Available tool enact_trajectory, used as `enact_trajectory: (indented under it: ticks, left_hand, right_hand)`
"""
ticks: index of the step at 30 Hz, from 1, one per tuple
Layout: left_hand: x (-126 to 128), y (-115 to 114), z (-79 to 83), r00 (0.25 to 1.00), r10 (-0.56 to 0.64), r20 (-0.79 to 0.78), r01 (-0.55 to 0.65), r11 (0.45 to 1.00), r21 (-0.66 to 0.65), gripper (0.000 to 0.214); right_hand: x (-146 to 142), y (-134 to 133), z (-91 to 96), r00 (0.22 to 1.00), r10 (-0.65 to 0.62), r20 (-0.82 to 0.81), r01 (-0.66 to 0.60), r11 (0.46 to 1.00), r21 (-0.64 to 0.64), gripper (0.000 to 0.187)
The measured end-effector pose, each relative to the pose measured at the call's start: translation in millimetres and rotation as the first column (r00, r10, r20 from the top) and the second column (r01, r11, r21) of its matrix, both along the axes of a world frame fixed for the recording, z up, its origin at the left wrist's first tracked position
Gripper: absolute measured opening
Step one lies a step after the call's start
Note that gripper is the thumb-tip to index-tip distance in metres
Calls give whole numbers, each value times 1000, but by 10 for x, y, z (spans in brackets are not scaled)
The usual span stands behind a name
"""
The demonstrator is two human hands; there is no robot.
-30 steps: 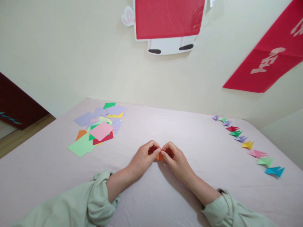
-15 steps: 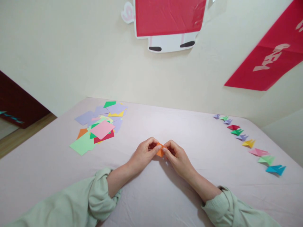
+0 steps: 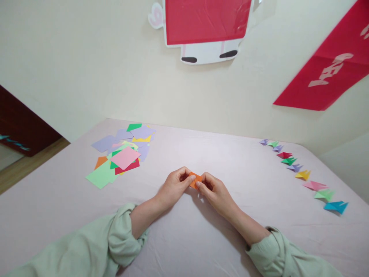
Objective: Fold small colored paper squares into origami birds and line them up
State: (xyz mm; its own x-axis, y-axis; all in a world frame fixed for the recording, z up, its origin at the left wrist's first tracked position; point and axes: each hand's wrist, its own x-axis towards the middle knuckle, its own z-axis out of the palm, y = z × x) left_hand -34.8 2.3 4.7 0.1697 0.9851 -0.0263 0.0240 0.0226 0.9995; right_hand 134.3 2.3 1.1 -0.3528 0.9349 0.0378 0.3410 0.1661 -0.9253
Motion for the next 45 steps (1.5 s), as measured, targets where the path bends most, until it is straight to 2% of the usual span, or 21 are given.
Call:
enact_trajectory:
  ticks: [5, 9, 12, 17, 23, 29, 36, 41, 45]
  left_hand:
    - [-2, 8, 32, 999, 30, 22, -29, 999, -34, 18]
    - [0, 15, 35, 999, 34, 26, -33, 998, -54, 18]
    - [5, 14, 16, 999, 38, 4, -38, 998, -47, 18]
    - [16, -6, -17, 998, -33, -50, 33, 999, -10, 21]
    - [19, -24, -4, 996, -55, -65, 55, 998, 8, 21]
    - [25, -26, 14, 997, -40, -59, 40, 999, -3, 23]
    - [38, -42, 52, 996, -47, -80, 45, 999, -25, 21]
    - [28, -38, 45, 995, -48, -86, 48, 999, -5, 20]
    - [15, -37, 43, 988, -61, -144, 72, 995, 74, 17]
  right_hand:
    - [-14, -16, 4, 1000, 21, 17, -21, 1000, -10, 24]
    - [-15, -1, -7, 999, 11, -30, -11, 1000, -6, 25]
    - [-4, 29, -12, 995, -42, -93, 42, 999, 2, 27]
    - [18, 73, -16, 971, -165, -171, 163, 986, -24, 29]
    - [-17, 49, -9, 978, -117, -172, 113, 993, -37, 27]
    - [-25, 57, 0, 967, -131, -221, 121, 991, -55, 26]
    - [26, 82, 20, 976, -145, -165, 141, 989, -38, 36]
    - [29, 86, 9, 969, -115, -218, 111, 993, -32, 28]
    - [18, 62, 16, 983, -101, -156, 104, 994, 14, 23]
